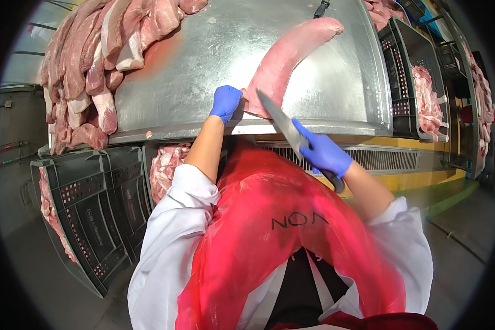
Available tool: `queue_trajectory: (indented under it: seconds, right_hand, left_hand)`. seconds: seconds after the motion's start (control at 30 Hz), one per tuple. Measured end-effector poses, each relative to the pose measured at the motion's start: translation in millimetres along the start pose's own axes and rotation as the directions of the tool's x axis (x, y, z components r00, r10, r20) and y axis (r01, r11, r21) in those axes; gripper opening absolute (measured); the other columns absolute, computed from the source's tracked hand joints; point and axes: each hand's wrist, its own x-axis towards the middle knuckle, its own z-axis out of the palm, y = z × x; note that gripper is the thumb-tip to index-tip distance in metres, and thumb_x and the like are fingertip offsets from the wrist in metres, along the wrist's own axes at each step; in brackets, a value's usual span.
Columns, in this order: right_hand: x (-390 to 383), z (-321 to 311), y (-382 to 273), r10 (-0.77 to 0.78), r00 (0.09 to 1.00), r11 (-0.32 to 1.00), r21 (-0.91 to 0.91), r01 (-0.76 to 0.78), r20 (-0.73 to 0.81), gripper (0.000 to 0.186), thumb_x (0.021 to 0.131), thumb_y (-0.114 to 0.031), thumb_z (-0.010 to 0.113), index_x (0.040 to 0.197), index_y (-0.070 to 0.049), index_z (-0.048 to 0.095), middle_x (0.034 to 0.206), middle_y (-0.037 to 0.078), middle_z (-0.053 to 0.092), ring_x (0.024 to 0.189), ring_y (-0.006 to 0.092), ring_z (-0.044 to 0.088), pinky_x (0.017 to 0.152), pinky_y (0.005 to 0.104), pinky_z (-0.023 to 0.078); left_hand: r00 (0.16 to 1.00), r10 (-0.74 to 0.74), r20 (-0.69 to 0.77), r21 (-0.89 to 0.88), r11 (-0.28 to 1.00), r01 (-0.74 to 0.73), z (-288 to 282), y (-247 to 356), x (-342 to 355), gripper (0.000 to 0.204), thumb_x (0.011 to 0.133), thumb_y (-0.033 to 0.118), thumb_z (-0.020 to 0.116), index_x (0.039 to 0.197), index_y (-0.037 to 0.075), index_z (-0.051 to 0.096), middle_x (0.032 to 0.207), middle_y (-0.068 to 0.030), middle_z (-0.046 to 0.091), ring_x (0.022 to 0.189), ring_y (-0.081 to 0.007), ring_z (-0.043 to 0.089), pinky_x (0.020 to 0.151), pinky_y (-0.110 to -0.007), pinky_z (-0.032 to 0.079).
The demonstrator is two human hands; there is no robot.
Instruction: The person cuts large slabs of raw meat on a stainless steel table using a knife. They trim fat and separate portions, placing the cut pieces into a black plastic crate below the table.
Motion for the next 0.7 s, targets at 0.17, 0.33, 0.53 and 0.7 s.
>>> queue_trajectory:
  seconds: [0.17, 0.33, 0.53, 0.7]
  right_hand:
    - [131.5, 15.3, 20.1, -0.220, 0.938, 0.974, -0.002, 0.228, -0.266, 0.069, 0.100, -0.020, 0.048, 0.163, -0.021, 0.018, 0.072, 0.015, 0.064, 0.046, 0.0229, 0.057, 0.047, 0.0377, 0.051]
    - [50.8, 11.1, -5.1, -0.017, 0.999, 1.000, -0.021, 0.018, 0.047, 0.071, 0.101, -0.021, 0.043, 0.164, -0.022, 0.010, 0.070, 0.015, 0.063, 0.046, 0.0228, 0.057, 0.046, 0.0379, 0.052]
    - [28.8, -15.9, -10.5, -0.045, 0.998, 0.999, -0.016, 0.045, 0.037, 0.071, 0.100, -0.018, 0.046, 0.164, -0.020, 0.014, 0.072, 0.013, 0.063, 0.046, 0.0210, 0.060, 0.052, 0.0353, 0.057]
    - [87.0, -32.8, 0.5, -0.067, 0.965, 0.989, 0.108, 0.097, -0.254, 0.073, 0.098, -0.013, 0.047, 0.164, -0.020, 0.016, 0.068, 0.013, 0.062, 0.045, 0.0194, 0.058, 0.049, 0.0354, 0.055]
  left_hand:
    - [0.999, -0.032, 0.042, 0.011, 0.999, 0.032, 13.6, 30.0, -5.9, 0.018, 0.085, 0.011, 0.066, 0.073, -0.002, 0.066, 0.070, -0.0057, 0.062, 0.063, -0.0133, 0.053, 0.058, -0.033, 0.043]
    - [0.991, -0.136, 0.014, -0.129, 0.982, 0.136, -3.7, 20.7, -11.6, 0.013, 0.087, 0.010, 0.065, 0.077, 0.001, 0.066, 0.069, -0.0011, 0.058, 0.059, -0.0099, 0.050, 0.054, -0.029, 0.040]
    - [0.976, -0.197, 0.097, -0.265, 0.940, 0.216, -79.0, -2.8, -51.1, 0.008, 0.089, 0.010, 0.069, 0.084, 0.008, 0.063, 0.073, 0.0033, 0.056, 0.062, -0.0053, 0.049, 0.054, -0.024, 0.037]
    - [0.997, -0.028, 0.076, 0.372, 0.928, -0.002, -74.3, -8.0, -22.0, 0.018, 0.087, 0.011, 0.069, 0.098, -0.001, 0.063, 0.083, -0.0057, 0.065, 0.074, -0.0146, 0.060, 0.071, -0.031, 0.051]
